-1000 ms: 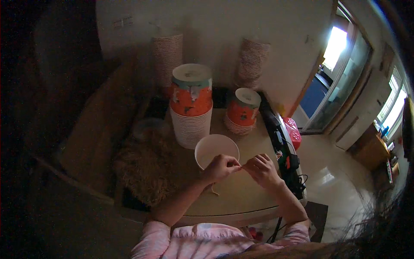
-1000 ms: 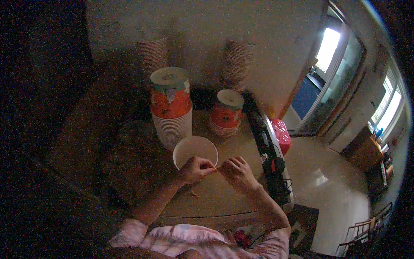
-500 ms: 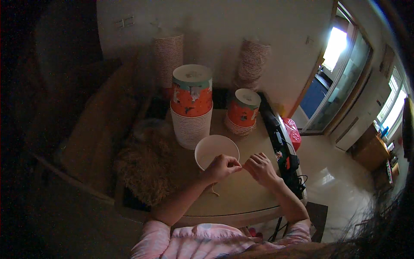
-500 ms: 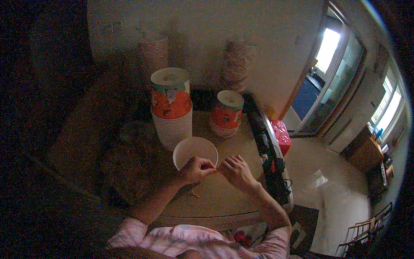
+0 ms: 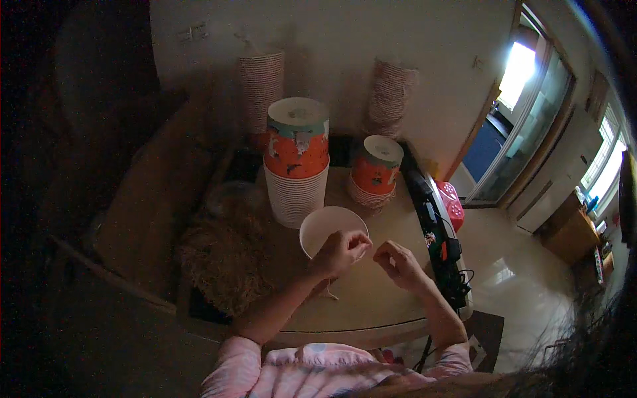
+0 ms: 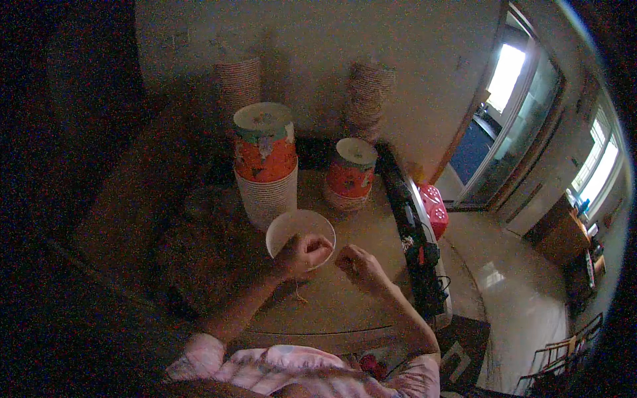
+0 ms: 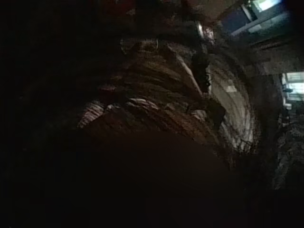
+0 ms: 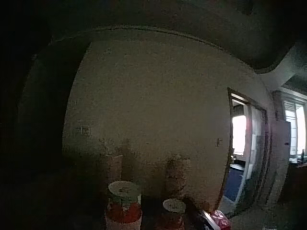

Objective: Tying decorative strings into pre-made holes on the rims of paper buckets for packaging.

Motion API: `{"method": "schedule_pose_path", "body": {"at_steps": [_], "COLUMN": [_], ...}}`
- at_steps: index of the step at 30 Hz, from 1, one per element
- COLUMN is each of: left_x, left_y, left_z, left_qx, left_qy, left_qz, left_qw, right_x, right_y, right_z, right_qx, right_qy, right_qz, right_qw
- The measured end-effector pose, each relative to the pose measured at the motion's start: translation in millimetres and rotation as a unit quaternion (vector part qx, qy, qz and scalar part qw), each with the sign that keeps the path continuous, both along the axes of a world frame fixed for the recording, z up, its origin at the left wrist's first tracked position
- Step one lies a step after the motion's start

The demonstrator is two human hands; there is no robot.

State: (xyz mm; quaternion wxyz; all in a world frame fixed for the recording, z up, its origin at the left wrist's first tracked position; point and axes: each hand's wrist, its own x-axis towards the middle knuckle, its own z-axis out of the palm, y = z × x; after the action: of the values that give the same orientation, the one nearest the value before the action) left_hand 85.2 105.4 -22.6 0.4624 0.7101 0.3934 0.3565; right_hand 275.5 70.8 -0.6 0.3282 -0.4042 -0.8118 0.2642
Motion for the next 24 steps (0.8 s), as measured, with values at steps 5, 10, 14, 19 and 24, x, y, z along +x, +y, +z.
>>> {"method": "schedule_pose_path", "body": {"at_steps": [5,10,14,19,24], "left_x": [10.3,-11.7,-30.7,-51.8,-23.2], "left_y": [-7.1,-15.8,-10.3,27.3,35.1], "left_z": [31.5,47.1,50.5,-0.9,-46.3], "left_qx": [-0.031,-0.008,-0.025,0.041,0.133], "left_qy": [-0.207,-0.125,-0.098,0.057,0.111], "left_qz": [-0.093,-0.108,-0.058,-0.063,-0.110], "left_qw": [0.974,0.986,0.993,0.996,0.979], "right_x": [-22.4,-33.9,-28.7,-4.1,5.6], "right_y": [5.9,8.3,19.7,32.9,43.2], "right_z": [-41.0,-54.7,-47.2,-28.2,-26.2], "right_qx": [0.161,0.041,0.042,-0.033,0.052], "right_qy": [0.026,0.044,-0.037,-0.006,-0.074], "right_qz": [-0.050,-0.057,-0.012,0.002,0.068], "right_qw": [0.985,0.997,0.998,0.999,0.994]}}
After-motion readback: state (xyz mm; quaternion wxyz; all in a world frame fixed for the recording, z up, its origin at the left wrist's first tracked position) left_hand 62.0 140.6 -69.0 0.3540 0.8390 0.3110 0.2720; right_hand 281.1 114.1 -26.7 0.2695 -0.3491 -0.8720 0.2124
